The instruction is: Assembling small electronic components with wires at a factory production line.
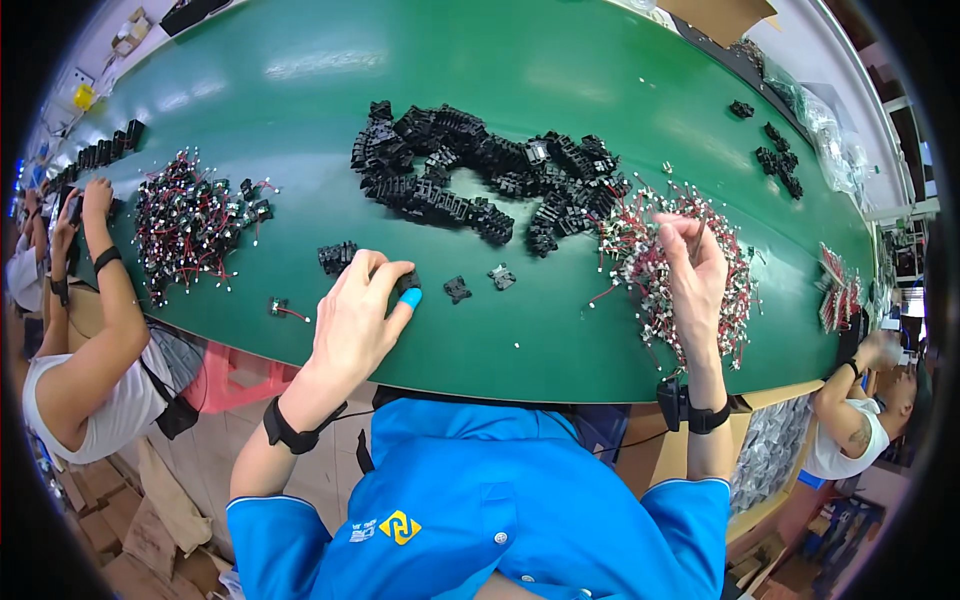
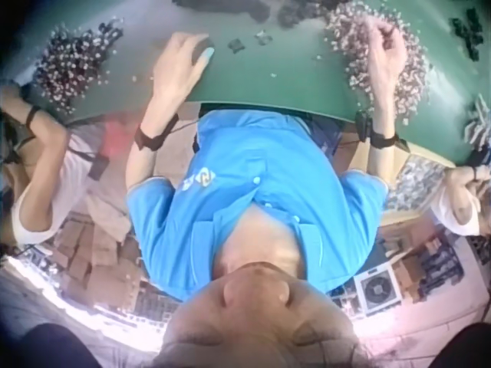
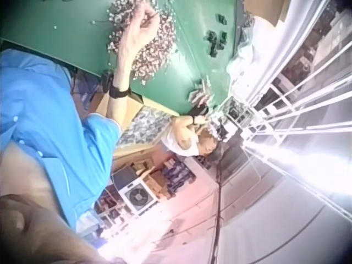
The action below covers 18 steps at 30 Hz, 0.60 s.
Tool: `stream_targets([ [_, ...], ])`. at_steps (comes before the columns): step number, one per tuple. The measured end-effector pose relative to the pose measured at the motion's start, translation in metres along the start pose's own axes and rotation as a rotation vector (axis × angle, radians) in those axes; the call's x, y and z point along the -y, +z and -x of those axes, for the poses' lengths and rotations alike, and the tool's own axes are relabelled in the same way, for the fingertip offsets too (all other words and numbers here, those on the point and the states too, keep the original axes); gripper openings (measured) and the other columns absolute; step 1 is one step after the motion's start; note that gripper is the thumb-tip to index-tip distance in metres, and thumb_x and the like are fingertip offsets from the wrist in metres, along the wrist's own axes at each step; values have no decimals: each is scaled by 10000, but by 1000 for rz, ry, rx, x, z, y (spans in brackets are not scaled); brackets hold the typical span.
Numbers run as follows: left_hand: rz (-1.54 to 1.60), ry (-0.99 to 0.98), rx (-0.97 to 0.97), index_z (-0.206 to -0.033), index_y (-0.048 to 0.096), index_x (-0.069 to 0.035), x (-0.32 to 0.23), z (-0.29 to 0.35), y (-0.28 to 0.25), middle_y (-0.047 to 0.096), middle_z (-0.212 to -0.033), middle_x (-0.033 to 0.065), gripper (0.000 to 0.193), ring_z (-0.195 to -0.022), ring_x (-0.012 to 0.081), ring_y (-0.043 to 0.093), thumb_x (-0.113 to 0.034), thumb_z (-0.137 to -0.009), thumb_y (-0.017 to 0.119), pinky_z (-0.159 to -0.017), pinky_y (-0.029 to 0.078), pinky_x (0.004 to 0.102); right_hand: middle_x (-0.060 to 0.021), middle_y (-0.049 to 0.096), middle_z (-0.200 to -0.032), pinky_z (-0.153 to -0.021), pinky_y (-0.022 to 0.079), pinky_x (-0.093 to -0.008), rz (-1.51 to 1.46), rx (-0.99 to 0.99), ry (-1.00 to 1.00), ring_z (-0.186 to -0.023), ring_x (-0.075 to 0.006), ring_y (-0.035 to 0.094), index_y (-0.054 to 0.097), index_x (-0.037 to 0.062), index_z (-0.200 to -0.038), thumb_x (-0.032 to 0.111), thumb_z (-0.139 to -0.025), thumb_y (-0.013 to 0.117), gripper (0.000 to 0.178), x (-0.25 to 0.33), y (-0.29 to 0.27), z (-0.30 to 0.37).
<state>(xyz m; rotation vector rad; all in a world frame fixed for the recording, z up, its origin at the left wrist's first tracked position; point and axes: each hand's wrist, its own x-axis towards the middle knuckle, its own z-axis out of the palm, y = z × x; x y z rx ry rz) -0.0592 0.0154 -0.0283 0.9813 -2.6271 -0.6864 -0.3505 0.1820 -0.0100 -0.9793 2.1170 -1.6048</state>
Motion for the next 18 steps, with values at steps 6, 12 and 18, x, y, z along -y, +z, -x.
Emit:
stream_targets([
  [6, 224, -33, -37, -916, 607, -37, 6, -7, -1, 620, -861, 76, 219, -603, 179, 603, -23, -705, 666, -573, 491, 296, -64, 670, -886, -393, 228, -151, -374, -77, 163, -467, 21, 314, 583, 28, -937, 193, -903, 582, 169, 3, 0, -13],
  [12, 1076, -249, 21, -1292, 374, 1, -31, -5, -21, 556, -1004, 80, 490, -880, 132, 562, 49, -831, 532, -575, 523, 222, -72, 659, -888, -354, 202, -168, -632, -91, 305, -413, 13, 281, 582, 37, -933, 183, -866, 627, 167, 6, 4, -28],
  [18, 1333, -205, 331, -1148, 559, 39, -48, -3, -9, 592, -1050, 141, 269, -902, 175, 597, 4, -884, 521, -674, 556, 270, -15, 627, -815, -477, 346, -152, -224, 75, -46, -579, -1, 465, 611, 19, -836, 16, -726, 720, 155, 48, 24, 10],
])
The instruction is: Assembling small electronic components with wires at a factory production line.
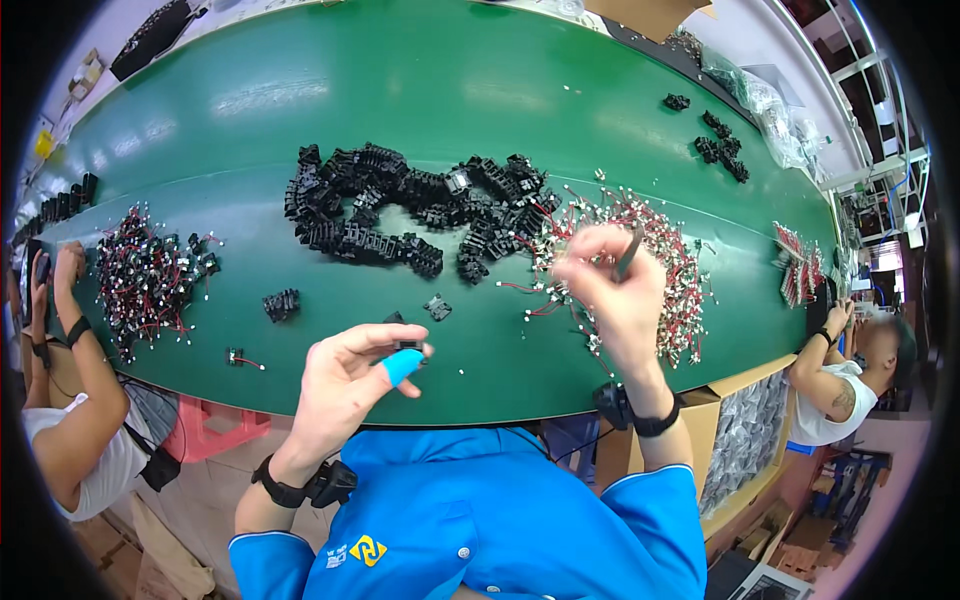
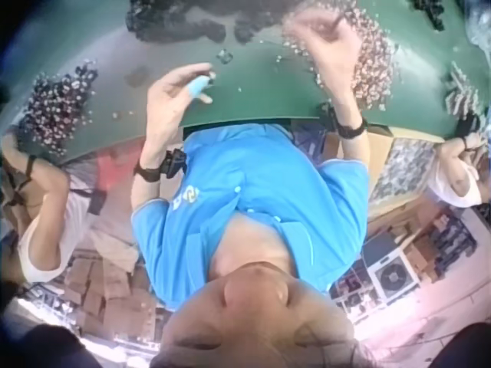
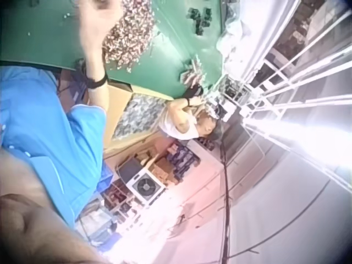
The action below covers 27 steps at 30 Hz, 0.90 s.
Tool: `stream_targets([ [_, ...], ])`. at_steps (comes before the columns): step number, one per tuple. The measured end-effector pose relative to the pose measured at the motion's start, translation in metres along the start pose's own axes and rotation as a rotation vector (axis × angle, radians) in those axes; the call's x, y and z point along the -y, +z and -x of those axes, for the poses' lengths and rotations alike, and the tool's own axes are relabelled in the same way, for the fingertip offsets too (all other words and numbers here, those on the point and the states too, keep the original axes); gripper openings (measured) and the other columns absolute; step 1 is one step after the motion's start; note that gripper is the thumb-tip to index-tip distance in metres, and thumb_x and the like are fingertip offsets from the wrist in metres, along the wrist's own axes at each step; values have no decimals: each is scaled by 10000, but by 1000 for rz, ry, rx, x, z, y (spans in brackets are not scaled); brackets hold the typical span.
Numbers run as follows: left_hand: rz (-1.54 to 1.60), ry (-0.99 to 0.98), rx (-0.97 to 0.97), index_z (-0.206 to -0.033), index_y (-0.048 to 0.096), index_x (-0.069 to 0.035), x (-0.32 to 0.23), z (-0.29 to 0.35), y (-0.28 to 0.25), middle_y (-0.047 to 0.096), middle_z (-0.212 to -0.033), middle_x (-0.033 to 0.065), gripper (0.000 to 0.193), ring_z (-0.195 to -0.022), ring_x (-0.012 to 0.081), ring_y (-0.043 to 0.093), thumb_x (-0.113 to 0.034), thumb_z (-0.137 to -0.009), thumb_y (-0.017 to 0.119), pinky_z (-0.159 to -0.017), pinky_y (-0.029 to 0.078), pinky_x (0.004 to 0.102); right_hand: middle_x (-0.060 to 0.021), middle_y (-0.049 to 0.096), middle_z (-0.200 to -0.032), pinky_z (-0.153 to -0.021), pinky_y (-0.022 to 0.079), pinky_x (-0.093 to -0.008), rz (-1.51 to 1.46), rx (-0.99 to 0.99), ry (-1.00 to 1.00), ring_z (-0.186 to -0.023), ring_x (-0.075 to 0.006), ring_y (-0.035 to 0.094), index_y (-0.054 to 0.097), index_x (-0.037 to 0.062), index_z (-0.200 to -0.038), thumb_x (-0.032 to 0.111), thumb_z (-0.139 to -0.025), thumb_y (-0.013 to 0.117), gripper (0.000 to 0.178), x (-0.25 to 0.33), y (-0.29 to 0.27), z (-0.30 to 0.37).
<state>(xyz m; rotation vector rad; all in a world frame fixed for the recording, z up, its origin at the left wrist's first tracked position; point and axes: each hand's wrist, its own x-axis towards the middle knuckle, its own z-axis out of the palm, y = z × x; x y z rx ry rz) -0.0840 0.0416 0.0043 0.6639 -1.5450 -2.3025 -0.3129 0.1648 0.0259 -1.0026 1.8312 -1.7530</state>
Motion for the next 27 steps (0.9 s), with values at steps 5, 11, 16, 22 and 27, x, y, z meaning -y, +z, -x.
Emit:
stream_targets([
  [5, 246, -84, 11, -1137, 548, 39, 0, -1, 18, 601, -1121, 159, 268, -989, 197, 596, -9, -873, 557, -742, 550, 298, -49, 648, -751, -476, 483, -223, 319, 253, -362, -635, -121, 618, 640, 31, -810, 63, -619, 812, 259, 29, 22, 31],
  [11, 80, -89, 0, -1155, 590, -46, 0, 0, 24, 590, -1019, 39, 287, -739, 56, 527, -60, -868, 588, -585, 440, 167, -48, 634, -765, -473, 504, -228, 352, 331, -392, -586, -131, 617, 682, 57, -895, 57, -643, 790, 274, 29, 31, 42],
  [16, 229, -203, 28, -1093, 567, 7, 5, 7, 20, 618, -1007, 81, 240, -741, 83, 579, -79, -870, 590, -558, 467, 187, -49, 624, -787, -479, 503, -226, 327, 374, -348, -598, -126, 615, 691, 68, -937, 49, -662, 775, 289, 31, 35, 50],
  [22, 361, -302, 89, -1069, 523, 41, 1, 10, 22, 649, -987, 129, 233, -838, 173, 650, -96, -886, 566, -615, 528, 246, -47, 624, -794, -487, 505, -227, 333, 385, -319, -607, -121, 617, 693, 71, -961, 56, -668, 775, 305, 32, 32, 55],
  [27, 250, -278, 183, -1258, 461, 42, -6, 15, 21, 615, -1097, 156, 381, -877, 214, 655, -103, -911, 518, -655, 539, 262, -50, 625, -790, -486, 508, -227, 331, 406, -327, -610, -122, 625, 691, 64, -963, 52, -660, 779, 316, 32, 28, 54],
])
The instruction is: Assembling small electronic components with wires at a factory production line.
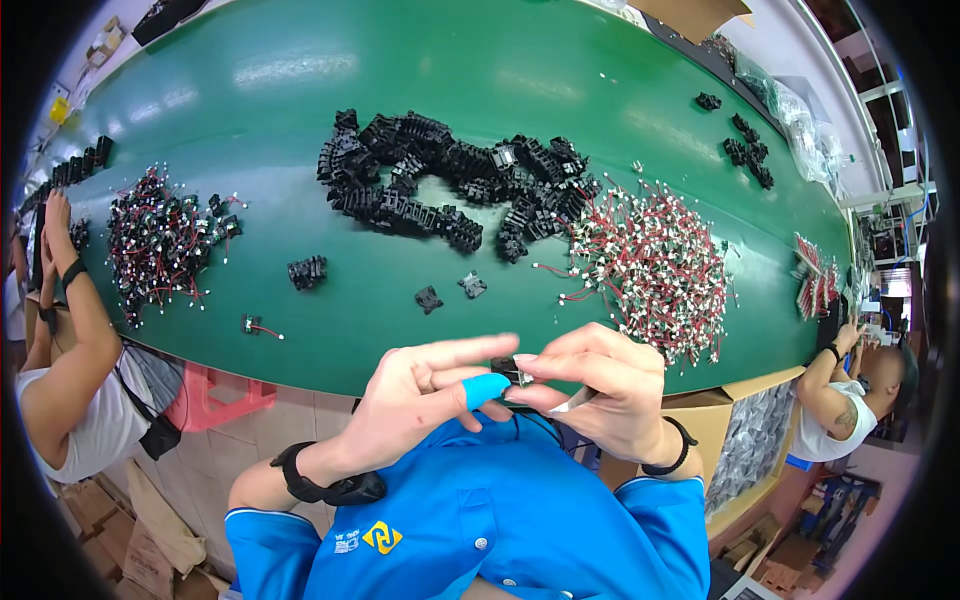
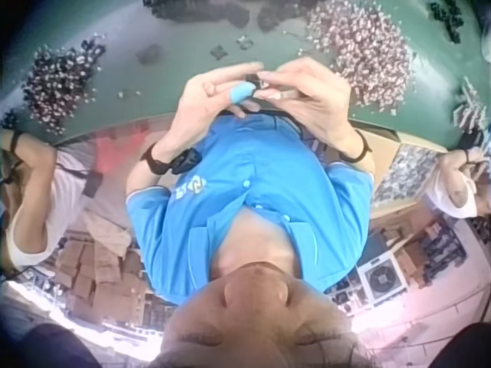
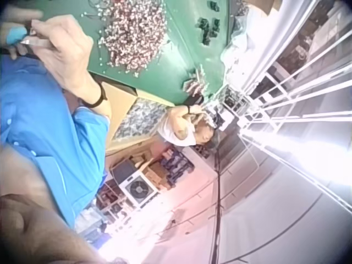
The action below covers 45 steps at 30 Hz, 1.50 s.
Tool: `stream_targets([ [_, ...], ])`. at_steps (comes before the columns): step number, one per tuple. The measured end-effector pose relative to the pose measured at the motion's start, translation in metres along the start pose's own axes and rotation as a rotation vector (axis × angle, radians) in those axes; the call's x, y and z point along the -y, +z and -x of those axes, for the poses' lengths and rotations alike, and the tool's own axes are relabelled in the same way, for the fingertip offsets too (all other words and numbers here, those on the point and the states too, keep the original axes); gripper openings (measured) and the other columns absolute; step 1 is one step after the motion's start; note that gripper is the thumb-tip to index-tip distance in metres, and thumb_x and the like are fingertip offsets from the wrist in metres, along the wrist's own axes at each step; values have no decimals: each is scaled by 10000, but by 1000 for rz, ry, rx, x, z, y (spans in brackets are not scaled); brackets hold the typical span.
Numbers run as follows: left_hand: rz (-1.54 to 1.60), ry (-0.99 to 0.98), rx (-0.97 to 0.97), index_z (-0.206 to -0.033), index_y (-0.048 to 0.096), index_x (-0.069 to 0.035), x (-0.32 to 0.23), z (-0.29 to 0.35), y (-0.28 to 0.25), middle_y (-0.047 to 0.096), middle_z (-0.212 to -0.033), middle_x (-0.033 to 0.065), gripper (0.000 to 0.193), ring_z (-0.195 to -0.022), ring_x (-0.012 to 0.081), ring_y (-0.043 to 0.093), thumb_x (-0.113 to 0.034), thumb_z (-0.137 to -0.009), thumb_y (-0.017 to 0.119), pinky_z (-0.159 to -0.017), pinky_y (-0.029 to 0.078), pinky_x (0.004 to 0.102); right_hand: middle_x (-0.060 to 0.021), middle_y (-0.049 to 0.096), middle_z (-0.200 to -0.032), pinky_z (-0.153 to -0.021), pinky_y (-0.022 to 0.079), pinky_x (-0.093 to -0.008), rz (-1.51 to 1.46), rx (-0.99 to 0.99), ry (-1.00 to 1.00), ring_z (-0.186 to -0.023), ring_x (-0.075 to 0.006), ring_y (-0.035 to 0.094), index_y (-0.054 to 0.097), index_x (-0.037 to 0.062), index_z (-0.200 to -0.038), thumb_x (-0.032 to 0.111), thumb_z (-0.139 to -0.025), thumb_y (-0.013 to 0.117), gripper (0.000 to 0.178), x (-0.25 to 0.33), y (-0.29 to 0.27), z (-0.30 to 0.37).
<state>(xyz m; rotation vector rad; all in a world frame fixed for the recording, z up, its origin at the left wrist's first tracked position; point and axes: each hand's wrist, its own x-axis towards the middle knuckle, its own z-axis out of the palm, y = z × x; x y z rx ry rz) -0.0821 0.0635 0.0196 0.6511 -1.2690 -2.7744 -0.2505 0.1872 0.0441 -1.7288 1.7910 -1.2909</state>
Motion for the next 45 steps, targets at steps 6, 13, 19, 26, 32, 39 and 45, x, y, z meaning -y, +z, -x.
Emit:
stream_targets([
  [6, -127, -4, 18, -1280, 476, 2, -4, 8, 1, 567, -1189, 151, 362, -926, 234, 647, -48, -924, 432, -689, 543, 270, -49, 625, -789, -479, 507, -230, -40, 46, 19, -602, -124, 628, 692, 68, -958, 61, -647, 788, 325, 3, -3, 1],
  [13, -269, 104, -42, -1240, 516, 5, -7, 14, 8, 564, -1202, 156, 360, -952, 210, 631, 14, -886, 450, -712, 561, 273, -25, 602, -758, -435, 476, -234, 95, 62, -44, -553, -118, 604, 680, 65, -928, 121, -651, 785, 301, 9, -4, 0],
  [19, -435, 179, -70, -1230, 526, 3, -1, 13, 7, 575, -1193, 130, 378, -938, 161, 618, 50, -857, 478, -729, 561, 260, -14, 584, -789, -411, 455, -239, 355, 90, -141, -567, -106, 597, 654, 50, -964, 133, -676, 746, 313, 20, -1, 0],
  [26, -266, 110, -90, -1271, 489, -10, -1, 14, 7, 581, -1179, 128, 409, -947, 193, 635, 34, -864, 479, -740, 550, 248, -12, 567, -836, -416, 456, -233, 368, 227, -69, -604, -105, 600, 633, 44, -1033, 57, -655, 705, 385, 28, -7, -1],
  [32, -227, 71, -83, -1274, 482, 1, -6, 15, 9, 576, -1186, 134, 402, -941, 209, 642, 23, -873, 482, -729, 546, 244, -36, 586, -793, -430, 464, -226, 369, 57, -172, -557, -114, 578, 649, 20, -977, 24, -636, 724, 348, 24, -4, 2],
  [39, -301, 160, -91, -1264, 494, 1, -7, 17, 10, 572, -1197, 140, 402, -943, 207, 643, 37, -864, 490, -714, 543, 238, -43, 590, -753, -435, 464, -217, 433, 31, -213, -554, -114, 577, 653, -4, -942, 28, -626, 724, 325, 27, 0, 3],
  [45, -260, 142, -118, -1227, 525, 18, -10, 18, 12, 608, -1108, 174, 364, -852, 209, 662, 33, -868, 469, -700, 561, 266, -47, 586, -743, -424, 440, -201, 415, -5, -357, -550, -95, 567, 649, -30, -936, 61, -603, 702, 349, 21, 1, 4],
])
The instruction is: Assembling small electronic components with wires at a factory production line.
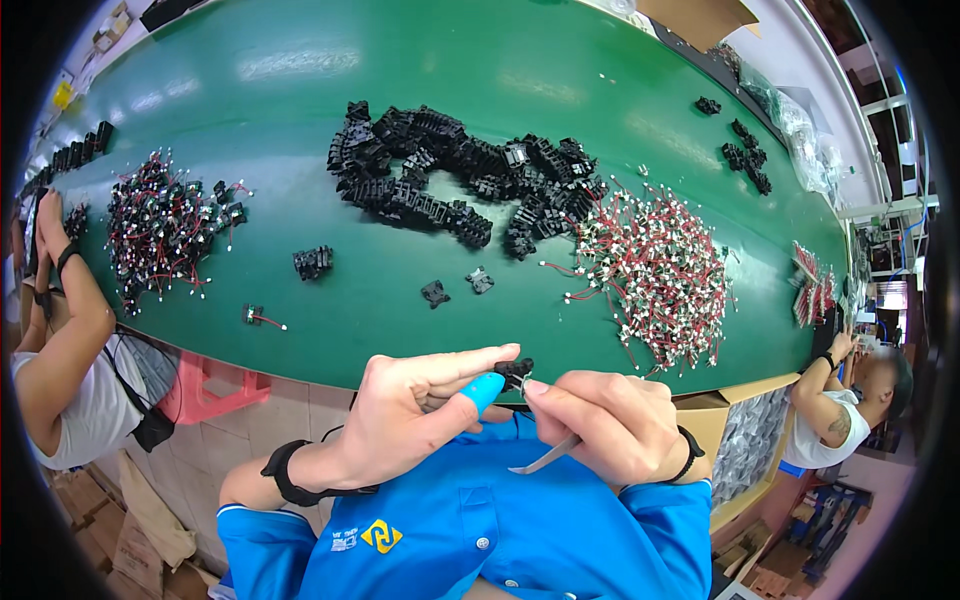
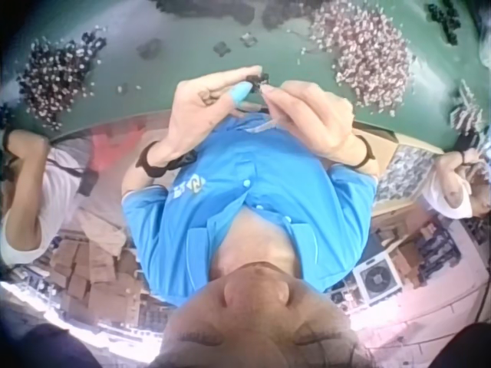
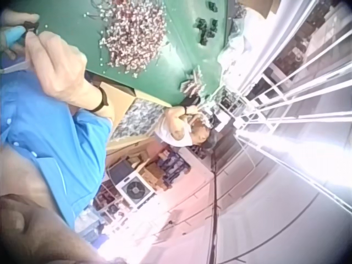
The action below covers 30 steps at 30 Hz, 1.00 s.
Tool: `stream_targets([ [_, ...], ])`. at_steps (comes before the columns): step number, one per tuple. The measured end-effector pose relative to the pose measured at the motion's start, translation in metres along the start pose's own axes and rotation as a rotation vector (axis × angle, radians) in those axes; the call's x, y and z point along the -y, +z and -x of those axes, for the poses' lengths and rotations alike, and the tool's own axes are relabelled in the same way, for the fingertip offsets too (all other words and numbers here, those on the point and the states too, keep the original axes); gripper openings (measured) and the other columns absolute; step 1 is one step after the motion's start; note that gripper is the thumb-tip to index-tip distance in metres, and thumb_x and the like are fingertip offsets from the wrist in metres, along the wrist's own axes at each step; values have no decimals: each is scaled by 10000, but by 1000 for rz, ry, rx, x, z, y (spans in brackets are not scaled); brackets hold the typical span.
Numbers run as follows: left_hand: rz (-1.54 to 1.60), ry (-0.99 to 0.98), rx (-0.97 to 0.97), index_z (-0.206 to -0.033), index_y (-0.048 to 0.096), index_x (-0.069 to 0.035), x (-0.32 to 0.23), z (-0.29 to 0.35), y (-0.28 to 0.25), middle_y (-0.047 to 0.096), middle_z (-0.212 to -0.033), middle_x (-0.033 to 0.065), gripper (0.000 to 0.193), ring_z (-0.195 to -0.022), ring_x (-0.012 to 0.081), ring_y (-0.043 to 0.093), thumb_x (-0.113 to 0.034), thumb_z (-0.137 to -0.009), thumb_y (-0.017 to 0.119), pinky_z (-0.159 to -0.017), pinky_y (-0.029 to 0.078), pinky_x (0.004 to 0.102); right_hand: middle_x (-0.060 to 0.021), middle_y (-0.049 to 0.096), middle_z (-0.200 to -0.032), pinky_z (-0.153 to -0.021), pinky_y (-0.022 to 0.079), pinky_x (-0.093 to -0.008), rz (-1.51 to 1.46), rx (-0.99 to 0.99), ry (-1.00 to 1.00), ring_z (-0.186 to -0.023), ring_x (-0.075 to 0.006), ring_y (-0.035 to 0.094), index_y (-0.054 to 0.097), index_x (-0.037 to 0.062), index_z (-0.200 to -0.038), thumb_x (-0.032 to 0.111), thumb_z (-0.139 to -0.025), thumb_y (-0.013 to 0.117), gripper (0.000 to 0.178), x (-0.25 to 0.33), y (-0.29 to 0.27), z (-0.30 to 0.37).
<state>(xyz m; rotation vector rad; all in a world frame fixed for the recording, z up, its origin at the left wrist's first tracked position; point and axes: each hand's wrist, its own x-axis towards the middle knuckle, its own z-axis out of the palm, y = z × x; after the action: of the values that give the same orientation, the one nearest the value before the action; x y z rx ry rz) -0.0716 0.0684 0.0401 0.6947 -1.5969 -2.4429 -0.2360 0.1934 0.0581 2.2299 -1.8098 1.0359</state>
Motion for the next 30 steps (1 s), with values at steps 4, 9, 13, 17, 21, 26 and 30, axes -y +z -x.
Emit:
stream_targets([
  [4, -4, 11, 12, -1236, 514, 22, 4, 0, -1, 646, -1015, 151, 366, -845, 198, 665, 15, -871, 493, -703, 556, 260, -48, 586, -741, -417, 430, -202, 10, 65, 12, -543, -89, 559, 650, -30, -932, 64, -611, 700, 338, -1, 0, -1],
  [9, -26, 53, -3, -1217, 536, 15, 6, 1, -1, 662, -965, 144, 351, -820, 178, 666, 10, -867, 517, -700, 555, 257, -49, 585, -749, -410, 378, -190, 94, 89, -44, -505, -74, 510, 654, -31, -922, 82, -641, 712, 309, 2, 0, -2],
  [13, -158, 130, -36, -1186, 564, 15, 7, 1, -2, 658, -984, 150, 337, -819, 171, 663, 30, -851, 525, -694, 552, 245, -69, 602, -775, -415, 414, -220, 224, 123, -86, -537, -107, 549, 660, -31, -942, 33, -605, 695, 344, 6, 1, -2],
  [17, -110, 40, -38, -1179, 570, 15, 2, 1, -2, 667, -957, 141, 335, -803, 160, 663, 28, -846, 532, -681, 552, 238, -61, 596, -779, -405, 333, -196, 264, 85, -177, -511, -72, 487, 661, -42, -900, 96, -660, 712, 281, 5, 5, 1],
  [21, -162, 67, -4, -1176, 573, 12, -6, 1, -5, 664, -963, 150, 335, -794, 169, 667, 28, -844, 534, -673, 555, 244, -79, 608, -783, -408, 403, -217, 317, 108, -174, -536, -91, 529, 660, -36, -934, 51, -636, 703, 313, 10, 5, 3],
  [26, -44, 56, 3, -1165, 577, 26, -6, 4, -4, 666, -964, 159, 335, -806, 175, 670, 44, -837, 515, -659, 553, 246, -62, 626, -774, -408, 383, -184, 27, 33, -89, -491, -67, 499, 660, -23, -910, 84, -692, 698, 247, -3, 6, 2],
  [30, -108, 44, 71, -1188, 557, 27, -9, 5, -9, 659, -1008, 166, 402, -908, 175, 652, 86, -792, 525, -773, 525, 243, -81, 652, -779, -435, 456, -192, -116, -51, 8, -521, -104, 579, 658, -11, -920, 32, -686, 731, 249, -2, 7, 1],
])
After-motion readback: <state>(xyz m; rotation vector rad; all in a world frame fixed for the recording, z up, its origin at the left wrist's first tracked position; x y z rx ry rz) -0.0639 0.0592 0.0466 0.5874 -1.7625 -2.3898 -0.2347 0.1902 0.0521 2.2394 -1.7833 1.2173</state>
